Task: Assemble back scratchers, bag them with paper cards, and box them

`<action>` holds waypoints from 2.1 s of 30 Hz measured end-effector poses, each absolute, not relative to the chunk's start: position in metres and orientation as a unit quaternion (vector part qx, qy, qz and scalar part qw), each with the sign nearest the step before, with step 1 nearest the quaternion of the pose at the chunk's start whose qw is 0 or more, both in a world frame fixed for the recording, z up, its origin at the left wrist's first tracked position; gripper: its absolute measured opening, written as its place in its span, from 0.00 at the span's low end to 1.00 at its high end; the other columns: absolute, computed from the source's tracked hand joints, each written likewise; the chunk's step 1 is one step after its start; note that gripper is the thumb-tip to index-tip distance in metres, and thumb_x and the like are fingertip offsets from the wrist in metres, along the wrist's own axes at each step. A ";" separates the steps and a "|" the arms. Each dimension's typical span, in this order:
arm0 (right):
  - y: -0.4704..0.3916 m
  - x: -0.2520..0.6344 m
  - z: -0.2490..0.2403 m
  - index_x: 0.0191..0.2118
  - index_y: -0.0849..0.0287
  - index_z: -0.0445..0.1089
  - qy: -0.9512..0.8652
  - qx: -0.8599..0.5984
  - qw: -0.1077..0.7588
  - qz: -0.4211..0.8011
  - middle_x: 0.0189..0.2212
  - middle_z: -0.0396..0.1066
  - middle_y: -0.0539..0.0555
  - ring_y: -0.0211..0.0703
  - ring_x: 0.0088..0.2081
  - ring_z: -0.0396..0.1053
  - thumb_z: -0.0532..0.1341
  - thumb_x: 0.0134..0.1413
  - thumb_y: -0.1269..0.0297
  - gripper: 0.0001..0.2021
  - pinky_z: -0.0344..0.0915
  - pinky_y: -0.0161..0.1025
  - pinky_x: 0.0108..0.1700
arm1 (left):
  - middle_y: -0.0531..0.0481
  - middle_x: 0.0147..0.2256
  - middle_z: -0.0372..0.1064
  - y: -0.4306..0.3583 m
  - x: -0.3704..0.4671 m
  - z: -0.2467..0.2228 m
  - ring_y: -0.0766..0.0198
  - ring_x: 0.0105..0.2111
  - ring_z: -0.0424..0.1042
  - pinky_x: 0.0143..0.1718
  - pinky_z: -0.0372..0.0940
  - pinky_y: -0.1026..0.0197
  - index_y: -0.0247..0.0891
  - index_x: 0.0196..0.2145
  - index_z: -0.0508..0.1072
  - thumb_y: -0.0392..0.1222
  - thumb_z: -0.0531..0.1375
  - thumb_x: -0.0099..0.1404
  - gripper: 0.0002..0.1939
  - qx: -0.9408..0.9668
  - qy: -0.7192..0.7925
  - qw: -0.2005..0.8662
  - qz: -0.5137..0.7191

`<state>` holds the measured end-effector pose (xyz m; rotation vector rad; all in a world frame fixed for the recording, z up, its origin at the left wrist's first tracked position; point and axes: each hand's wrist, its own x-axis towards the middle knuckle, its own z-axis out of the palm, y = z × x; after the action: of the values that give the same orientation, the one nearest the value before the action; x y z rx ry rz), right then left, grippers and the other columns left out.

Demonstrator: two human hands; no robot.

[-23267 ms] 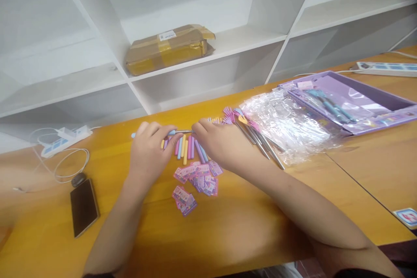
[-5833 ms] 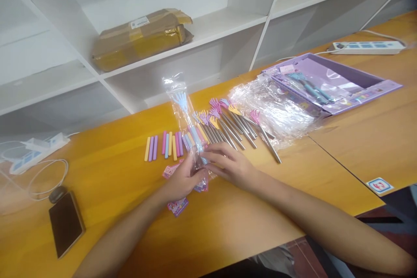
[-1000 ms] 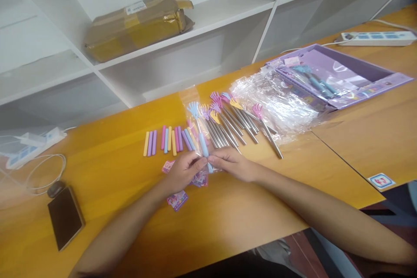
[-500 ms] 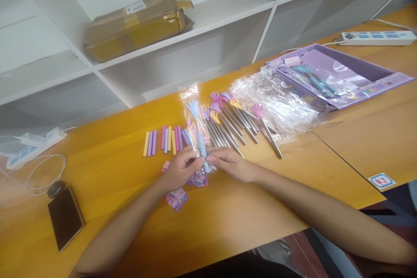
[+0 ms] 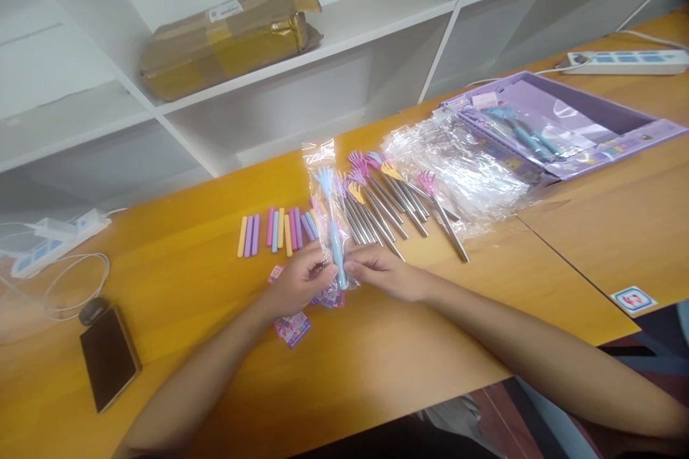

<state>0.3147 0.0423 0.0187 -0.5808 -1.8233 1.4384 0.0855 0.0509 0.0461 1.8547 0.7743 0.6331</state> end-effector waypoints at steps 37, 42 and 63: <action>0.050 0.317 0.008 0.44 0.54 0.69 -0.493 -0.410 0.446 0.625 0.27 0.67 0.47 0.39 0.25 0.63 0.65 0.61 0.32 0.27 0.60 0.36 0.26 | 0.44 0.43 0.67 0.041 0.094 0.067 0.56 0.42 0.66 0.48 0.66 0.53 0.40 0.35 0.66 0.48 0.46 0.81 0.18 0.870 0.211 0.437 0.083; 0.053 0.320 0.013 0.39 0.56 0.67 -0.541 -0.418 0.457 0.569 0.29 0.67 0.48 0.38 0.30 0.63 0.63 0.65 0.34 0.26 0.63 0.36 0.32 | 0.47 0.37 0.67 0.052 0.078 0.065 0.56 0.38 0.67 0.44 0.64 0.54 0.40 0.37 0.67 0.43 0.46 0.82 0.16 0.896 0.314 0.312 0.034; 0.046 0.320 0.008 0.41 0.59 0.70 -0.799 -0.273 0.326 0.425 0.37 0.72 0.56 0.44 0.40 0.71 0.40 0.82 0.54 0.26 0.70 0.46 0.49 | 0.50 0.38 0.73 0.078 0.061 0.062 0.60 0.40 0.77 0.44 0.69 0.58 0.41 0.56 0.71 0.48 0.62 0.75 0.16 0.664 0.458 0.521 0.278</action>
<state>0.3198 0.0459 0.0083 -0.7147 -2.0954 1.1140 0.0606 0.0785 0.0624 1.5926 1.0986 0.6673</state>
